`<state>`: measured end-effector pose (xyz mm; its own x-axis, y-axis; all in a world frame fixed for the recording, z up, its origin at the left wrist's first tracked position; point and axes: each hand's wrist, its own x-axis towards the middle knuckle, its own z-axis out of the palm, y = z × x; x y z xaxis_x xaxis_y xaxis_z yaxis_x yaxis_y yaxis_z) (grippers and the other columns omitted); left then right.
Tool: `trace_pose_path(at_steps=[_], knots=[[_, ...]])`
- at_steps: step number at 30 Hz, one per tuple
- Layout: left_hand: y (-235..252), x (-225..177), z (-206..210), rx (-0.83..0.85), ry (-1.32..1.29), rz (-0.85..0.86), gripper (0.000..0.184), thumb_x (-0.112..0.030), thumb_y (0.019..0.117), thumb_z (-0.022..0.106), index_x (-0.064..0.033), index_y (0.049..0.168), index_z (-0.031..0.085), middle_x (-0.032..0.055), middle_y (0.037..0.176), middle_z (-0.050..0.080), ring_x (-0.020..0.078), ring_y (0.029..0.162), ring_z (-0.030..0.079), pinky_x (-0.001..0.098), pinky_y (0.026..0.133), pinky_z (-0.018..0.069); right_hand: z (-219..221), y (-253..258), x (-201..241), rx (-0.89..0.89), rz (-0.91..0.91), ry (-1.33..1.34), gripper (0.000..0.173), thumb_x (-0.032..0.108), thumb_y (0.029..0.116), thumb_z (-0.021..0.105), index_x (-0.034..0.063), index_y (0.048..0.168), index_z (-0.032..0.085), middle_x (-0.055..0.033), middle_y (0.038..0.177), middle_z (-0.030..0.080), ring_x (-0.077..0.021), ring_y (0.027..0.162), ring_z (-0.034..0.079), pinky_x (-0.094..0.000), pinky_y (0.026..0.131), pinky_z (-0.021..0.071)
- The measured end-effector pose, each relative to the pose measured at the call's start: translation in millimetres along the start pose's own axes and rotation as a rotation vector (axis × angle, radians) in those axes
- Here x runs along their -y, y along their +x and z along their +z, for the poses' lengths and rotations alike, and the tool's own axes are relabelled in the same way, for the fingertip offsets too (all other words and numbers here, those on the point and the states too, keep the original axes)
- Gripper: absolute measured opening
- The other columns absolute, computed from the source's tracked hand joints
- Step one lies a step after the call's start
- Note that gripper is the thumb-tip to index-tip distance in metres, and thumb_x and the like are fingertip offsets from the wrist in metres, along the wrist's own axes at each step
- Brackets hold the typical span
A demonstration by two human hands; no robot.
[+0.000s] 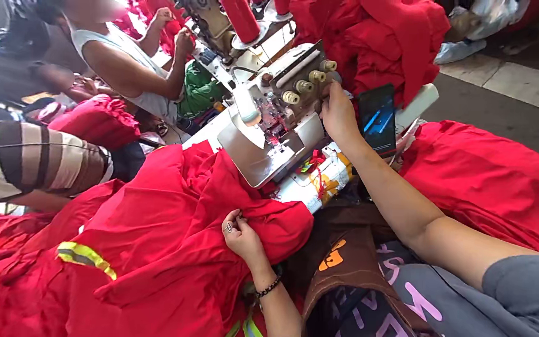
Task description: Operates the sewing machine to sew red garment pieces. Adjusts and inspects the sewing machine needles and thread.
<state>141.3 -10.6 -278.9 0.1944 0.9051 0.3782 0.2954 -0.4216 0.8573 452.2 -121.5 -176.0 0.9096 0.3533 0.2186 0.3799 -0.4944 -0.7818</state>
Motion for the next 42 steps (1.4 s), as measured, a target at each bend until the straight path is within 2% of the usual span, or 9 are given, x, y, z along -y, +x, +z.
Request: trace_pose_path(at_steps=[8, 19, 22, 25, 27, 30, 36, 39, 42], knots=[[0, 0, 0, 0.002, 0.006, 0.024, 0.022, 0.006, 0.0972, 0.051, 0.0129, 0.114, 0.063, 0.0177, 0.106, 0.066, 0.0078, 0.086, 0.063, 0.0204, 0.08, 0.053, 1, -2, -5, -0.006, -0.102, -0.086, 0.021, 0.011, 0.1014, 0.058, -0.004, 0.115, 0.062, -0.0222, 0.115, 0.066, -0.0357, 0.107, 0.068, -0.0506, 0.091, 0.0554], [-1, 1, -2, -0.004, 0.034, 0.019, 0.022, 0.006, 0.0982, 0.05, 0.0119, 0.115, 0.063, 0.0167, 0.105, 0.066, 0.0068, 0.086, 0.063, 0.0194, 0.08, 0.0532, 5, -6, 0, -0.145, -0.024, -0.065, 0.042, 0.005, 0.0994, 0.06, -0.0022, 0.138, 0.044, -0.0231, 0.126, 0.062, -0.0364, 0.1, 0.071, -0.0485, 0.085, 0.0597], [-3, 1, -1, -0.001, 0.039, 0.021, 0.022, 0.006, 0.0976, 0.051, 0.0124, 0.115, 0.064, 0.0176, 0.106, 0.066, 0.0078, 0.087, 0.063, 0.0202, 0.08, 0.0533, 0, -28, 3, -0.237, -0.215, -0.03, 0.017, 0.005, 0.0996, 0.058, -0.0016, 0.115, 0.058, -0.02, 0.109, 0.066, -0.0321, 0.083, 0.072, -0.0466, 0.069, 0.0599], [-2, 2, -3, 0.005, 0.059, 0.034, 0.023, 0.005, 0.0975, 0.051, 0.013, 0.115, 0.064, 0.0205, 0.108, 0.067, 0.0116, 0.089, 0.065, 0.0237, 0.082, 0.0543, -8, -70, 18, -0.165, -0.559, 0.105, 0.013, 0.002, 0.0979, 0.059, -0.0009, 0.107, 0.067, -0.0171, 0.105, 0.069, -0.0258, 0.085, 0.072, -0.0413, 0.069, 0.0609], [-1, 3, -3, 0.002, 0.06, 0.035, 0.023, 0.005, 0.0971, 0.051, 0.0125, 0.115, 0.064, 0.0205, 0.108, 0.067, 0.0124, 0.09, 0.065, 0.0243, 0.083, 0.0547, -6, -95, 28, -0.102, -0.885, 0.165, 0.019, 0.0, 0.0971, 0.059, 0.0031, 0.111, 0.072, -0.0155, 0.113, 0.071, -0.0263, 0.091, 0.072, -0.0391, 0.073, 0.0619], [0, 1, -2, 0.002, 0.078, 0.027, 0.023, 0.004, 0.0976, 0.051, 0.0117, 0.114, 0.065, 0.0205, 0.108, 0.067, 0.0139, 0.091, 0.066, 0.026, 0.083, 0.0551, 8, -103, 44, 0.051, -1.209, 0.177, 0.03, 0.002, 0.0972, 0.061, 0.0093, 0.124, 0.073, -0.0127, 0.137, 0.066, -0.024, 0.073, 0.071, -0.0365, 0.057, 0.0555], [-4, 8, -4, 0.013, 0.08, 0.012, 0.022, -0.001, 0.1015, 0.052, 0.005, 0.118, 0.064, 0.015, 0.112, 0.067, 0.0145, 0.094, 0.066, 0.0309, 0.086, 0.0561, 21, -81, 33, 0.113, -1.09, -0.118, 0.054, -0.008, 0.0957, 0.054, 0.0137, 0.145, 0.06, -0.0073, 0.147, 0.06, -0.0267, 0.069, 0.068, -0.0398, 0.055, 0.0517], [-11, 3, -10, 0.069, 0.088, 0.048, 0.024, -0.005, 0.1045, 0.049, -0.0004, 0.124, 0.062, 0.0121, 0.119, 0.067, 0.0137, 0.099, 0.067, 0.0308, 0.089, 0.0567, 18, -85, 16, 0.066, -0.976, -0.179, 0.047, 0.0, 0.1017, 0.05, 0.0129, 0.146, 0.058, -0.0162, 0.134, 0.067, -0.0307, 0.063, 0.068, -0.0432, 0.053, 0.0526], [-16, -4, -14, 0.098, 0.082, 0.066, 0.025, -0.004, 0.1048, 0.047, 0.0008, 0.124, 0.061, 0.0135, 0.121, 0.065, 0.014, 0.103, 0.065, 0.0295, 0.091, 0.0546, 22, -79, 2, 0.149, -0.863, -0.319, 0.03, -0.001, 0.1011, 0.049, 0.0004, 0.125, 0.068, -0.0271, 0.095, 0.07, -0.046, 0.078, 0.07, -0.0559, 0.063, 0.055]])
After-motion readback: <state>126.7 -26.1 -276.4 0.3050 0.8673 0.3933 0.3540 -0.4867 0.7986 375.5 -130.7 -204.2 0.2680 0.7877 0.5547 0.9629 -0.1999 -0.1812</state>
